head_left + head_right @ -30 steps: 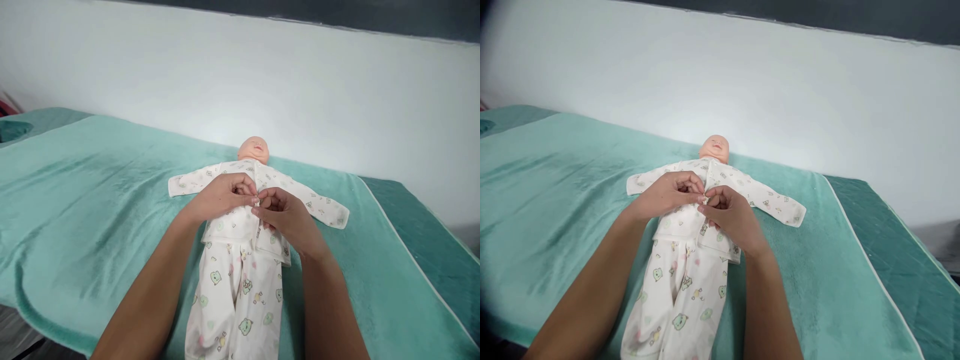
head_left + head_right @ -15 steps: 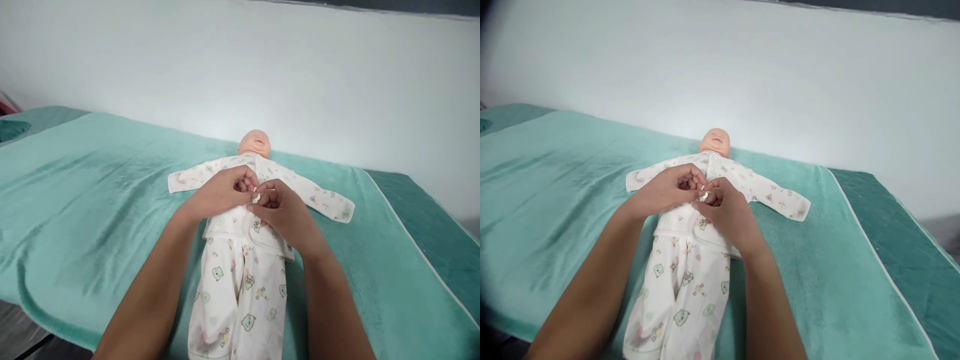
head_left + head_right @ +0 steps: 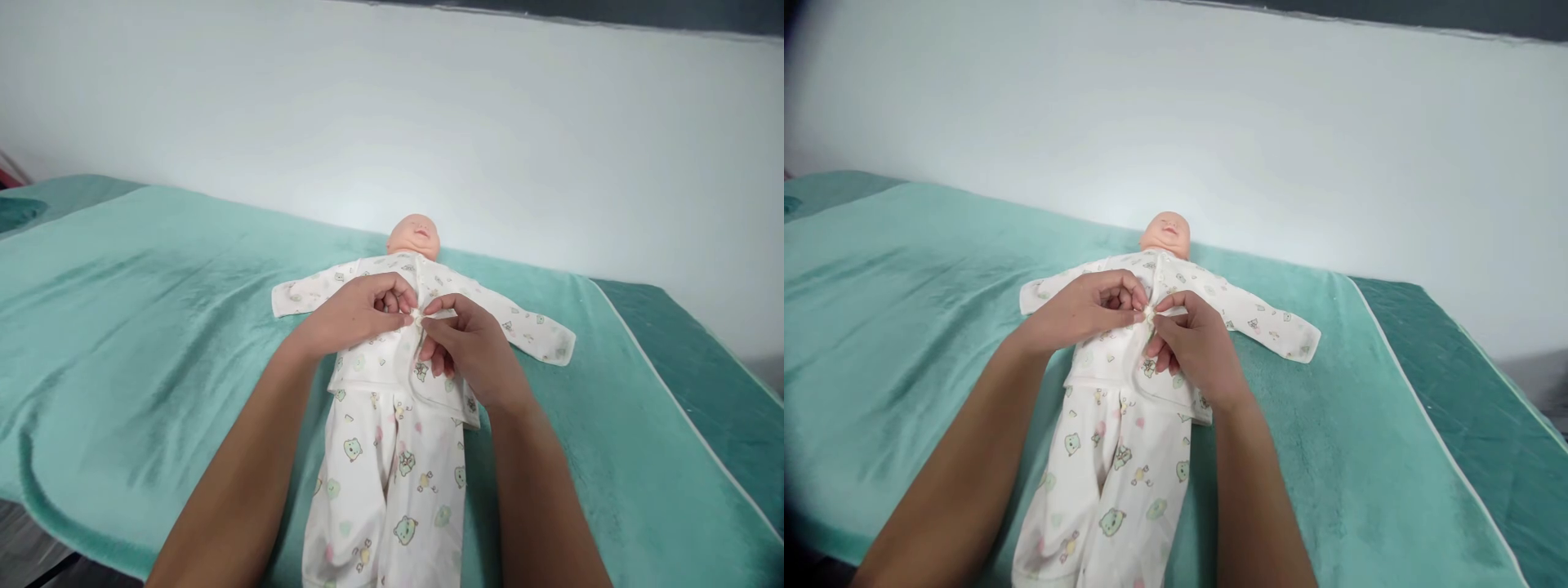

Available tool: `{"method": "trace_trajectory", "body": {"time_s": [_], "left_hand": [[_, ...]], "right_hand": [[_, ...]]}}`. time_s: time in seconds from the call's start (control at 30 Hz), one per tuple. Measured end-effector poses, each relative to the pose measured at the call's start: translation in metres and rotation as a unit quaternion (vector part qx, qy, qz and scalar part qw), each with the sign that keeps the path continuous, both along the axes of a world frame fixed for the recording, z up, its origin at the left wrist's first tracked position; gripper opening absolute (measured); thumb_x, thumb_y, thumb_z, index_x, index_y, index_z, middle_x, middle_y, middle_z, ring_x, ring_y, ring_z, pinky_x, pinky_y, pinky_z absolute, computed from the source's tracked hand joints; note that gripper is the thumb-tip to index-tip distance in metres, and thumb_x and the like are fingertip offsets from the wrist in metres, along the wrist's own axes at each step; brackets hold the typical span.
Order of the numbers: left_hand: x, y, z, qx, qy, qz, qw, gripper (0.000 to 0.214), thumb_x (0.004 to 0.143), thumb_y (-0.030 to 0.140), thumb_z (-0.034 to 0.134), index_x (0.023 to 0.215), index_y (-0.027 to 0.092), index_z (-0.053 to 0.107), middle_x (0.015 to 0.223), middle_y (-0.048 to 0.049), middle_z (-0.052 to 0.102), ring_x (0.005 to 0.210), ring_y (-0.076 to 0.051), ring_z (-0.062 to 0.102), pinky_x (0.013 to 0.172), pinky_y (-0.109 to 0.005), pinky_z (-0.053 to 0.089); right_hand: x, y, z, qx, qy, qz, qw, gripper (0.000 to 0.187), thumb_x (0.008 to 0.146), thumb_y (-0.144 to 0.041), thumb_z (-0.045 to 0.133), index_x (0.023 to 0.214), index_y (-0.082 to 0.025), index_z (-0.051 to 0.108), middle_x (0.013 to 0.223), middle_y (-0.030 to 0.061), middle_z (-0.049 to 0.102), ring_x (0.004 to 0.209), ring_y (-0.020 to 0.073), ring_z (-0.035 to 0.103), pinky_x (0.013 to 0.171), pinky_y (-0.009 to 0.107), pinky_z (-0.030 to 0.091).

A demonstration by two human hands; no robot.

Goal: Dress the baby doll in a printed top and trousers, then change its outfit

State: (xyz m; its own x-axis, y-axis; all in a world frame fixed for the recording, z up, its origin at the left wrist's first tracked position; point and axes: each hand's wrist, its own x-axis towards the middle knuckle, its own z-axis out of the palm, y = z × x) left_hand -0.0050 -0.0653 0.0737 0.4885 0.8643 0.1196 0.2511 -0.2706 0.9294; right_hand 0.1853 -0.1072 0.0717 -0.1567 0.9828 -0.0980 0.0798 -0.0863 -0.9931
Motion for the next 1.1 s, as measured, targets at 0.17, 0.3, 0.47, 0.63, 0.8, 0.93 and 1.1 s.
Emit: {"method": "trace_trajectory", "body": {"time_s": [0.17, 0.3, 0.47, 0.63, 0.8, 0.93, 1.1], "left_hand": [[0.000, 0.001, -0.001, 0.003, -0.011, 0.004, 1.000, 0.012, 0.080, 0.027, 0.070, 0.089, 0.021, 0.066, 0.074, 0.0017, 0.055, 0.068, -0.011, 0.050, 0.059, -0.024, 0.039], [0.006, 0.003, -0.007, 0.045, -0.063, 0.090, 0.993, 0.014, 0.084, 0.033, 0.065, 0.090, 0.021, 0.064, 0.083, -0.0009, 0.062, 0.074, -0.014, 0.056, 0.067, -0.027, 0.045], [0.012, 0.008, -0.016, 0.171, -0.033, 0.185, 0.967, 0.018, 0.093, 0.030, 0.053, 0.100, 0.023, 0.068, 0.111, -0.0032, 0.070, 0.104, -0.018, 0.061, 0.090, -0.032, 0.048], [0.015, 0.013, -0.020, 0.261, 0.012, 0.129, 0.957, 0.030, 0.100, 0.030, 0.044, 0.119, 0.025, 0.067, 0.133, -0.0038, 0.067, 0.132, -0.020, 0.052, 0.116, -0.039, 0.037], [0.016, 0.013, -0.021, 0.272, 0.046, 0.097, 0.956, 0.035, 0.102, 0.035, 0.042, 0.127, 0.025, 0.065, 0.144, -0.0032, 0.060, 0.143, -0.020, 0.042, 0.122, -0.041, 0.031], [0.016, 0.015, -0.023, 0.265, 0.075, 0.098, 0.956, 0.035, 0.103, 0.037, 0.041, 0.125, 0.027, 0.067, 0.147, -0.0019, 0.058, 0.144, -0.021, 0.040, 0.123, -0.043, 0.030], [0.019, 0.030, -0.027, 0.260, 0.094, 0.093, 0.957, 0.040, 0.102, 0.040, 0.041, 0.134, 0.028, 0.061, 0.150, -0.0014, 0.055, 0.146, -0.020, 0.039, 0.123, -0.042, 0.029]], "right_hand": [[0.004, 0.002, -0.003, 0.001, 0.046, 0.007, 0.999, 0.015, 0.086, -0.032, 0.066, 0.092, -0.022, 0.056, 0.055, -0.0035, 0.066, 0.037, 0.0080, 0.049, 0.036, 0.018, 0.032], [0.008, 0.005, -0.006, 0.020, 0.105, -0.026, 0.994, 0.015, 0.084, -0.031, 0.068, 0.090, -0.023, 0.058, 0.058, -0.0044, 0.063, 0.040, 0.0074, 0.047, 0.038, 0.019, 0.030], [0.008, 0.011, -0.016, 0.108, 0.163, -0.135, 0.971, 0.009, 0.083, -0.030, 0.068, 0.088, -0.024, 0.063, 0.087, -0.0002, 0.069, 0.071, 0.0119, 0.063, 0.059, 0.023, 0.050], [0.004, 0.014, -0.025, 0.180, 0.092, -0.177, 0.963, 0.013, 0.087, -0.031, 0.064, 0.097, -0.026, 0.070, 0.118, 0.0024, 0.070, 0.110, 0.0200, 0.064, 0.094, 0.036, 0.053], [-0.003, 0.016, -0.030, 0.218, -0.030, -0.150, 0.964, 0.024, 0.091, -0.033, 0.060, 0.113, -0.028, 0.069, 0.131, 0.0029, 0.067, 0.125, 0.0213, 0.058, 0.112, 0.044, 0.043], [-0.005, 0.021, -0.037, 0.265, -0.098, -0.115, 0.952, 0.029, 0.093, -0.035, 0.059, 0.121, -0.030, 0.066, 0.141, 0.0025, 0.060, 0.135, 0.0213, 0.050, 0.120, 0.045, 0.034], [-0.002, 0.037, -0.040, 0.266, -0.142, -0.099, 0.948, 0.041, 0.096, -0.043, 0.053, 0.133, -0.029, 0.060, 0.148, 0.0042, 0.054, 0.140, 0.0218, 0.046, 0.121, 0.045, 0.032]]}}
